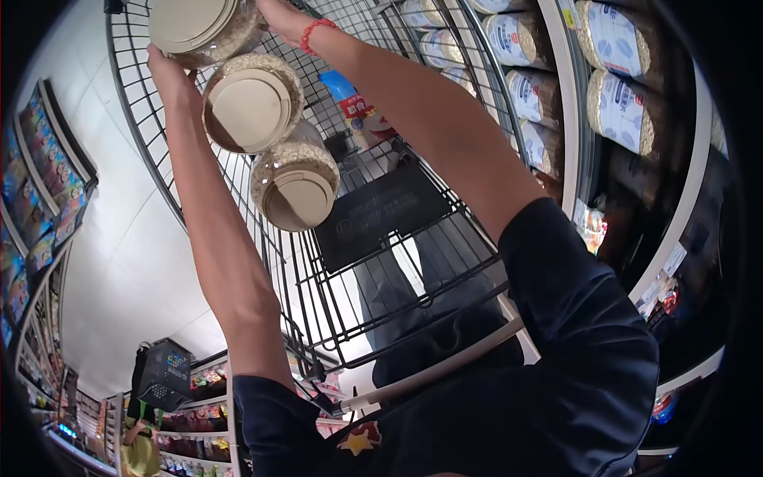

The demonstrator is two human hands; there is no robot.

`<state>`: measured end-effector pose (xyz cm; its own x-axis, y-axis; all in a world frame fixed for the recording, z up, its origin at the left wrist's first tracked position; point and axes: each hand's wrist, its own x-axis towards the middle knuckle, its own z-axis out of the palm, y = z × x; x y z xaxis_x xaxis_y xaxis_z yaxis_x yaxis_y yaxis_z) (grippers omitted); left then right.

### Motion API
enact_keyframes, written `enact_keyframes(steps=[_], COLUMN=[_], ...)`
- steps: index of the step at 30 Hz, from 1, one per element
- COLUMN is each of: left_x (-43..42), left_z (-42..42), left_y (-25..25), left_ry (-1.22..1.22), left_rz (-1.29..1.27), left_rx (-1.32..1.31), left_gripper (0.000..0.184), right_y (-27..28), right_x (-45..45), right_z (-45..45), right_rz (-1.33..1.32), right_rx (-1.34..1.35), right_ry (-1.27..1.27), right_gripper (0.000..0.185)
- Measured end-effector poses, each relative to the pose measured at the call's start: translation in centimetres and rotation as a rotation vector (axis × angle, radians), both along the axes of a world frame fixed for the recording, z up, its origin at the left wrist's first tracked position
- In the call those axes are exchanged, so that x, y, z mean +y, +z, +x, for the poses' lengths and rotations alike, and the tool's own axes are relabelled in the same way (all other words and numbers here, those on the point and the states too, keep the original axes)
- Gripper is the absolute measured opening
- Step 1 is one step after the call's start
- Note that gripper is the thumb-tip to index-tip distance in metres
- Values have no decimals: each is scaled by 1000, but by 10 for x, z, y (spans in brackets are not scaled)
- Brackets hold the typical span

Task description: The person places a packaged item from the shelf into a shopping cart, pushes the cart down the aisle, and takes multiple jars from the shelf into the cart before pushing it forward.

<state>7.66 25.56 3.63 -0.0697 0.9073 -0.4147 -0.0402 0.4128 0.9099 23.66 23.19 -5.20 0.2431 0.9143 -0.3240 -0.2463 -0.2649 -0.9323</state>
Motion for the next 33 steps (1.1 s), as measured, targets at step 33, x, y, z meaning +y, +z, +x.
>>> enact_keyframes(steps=[33], left_x=[-203], left_z=[-29], left_y=[45], left_ry=[-362], left_rz=[540], left_rx=[798], left_gripper=[56], right_y=[22], right_x=[-244], right_z=[108], right_rz=[-46], right_rx=[-1194], right_ry=[940], right_gripper=[24])
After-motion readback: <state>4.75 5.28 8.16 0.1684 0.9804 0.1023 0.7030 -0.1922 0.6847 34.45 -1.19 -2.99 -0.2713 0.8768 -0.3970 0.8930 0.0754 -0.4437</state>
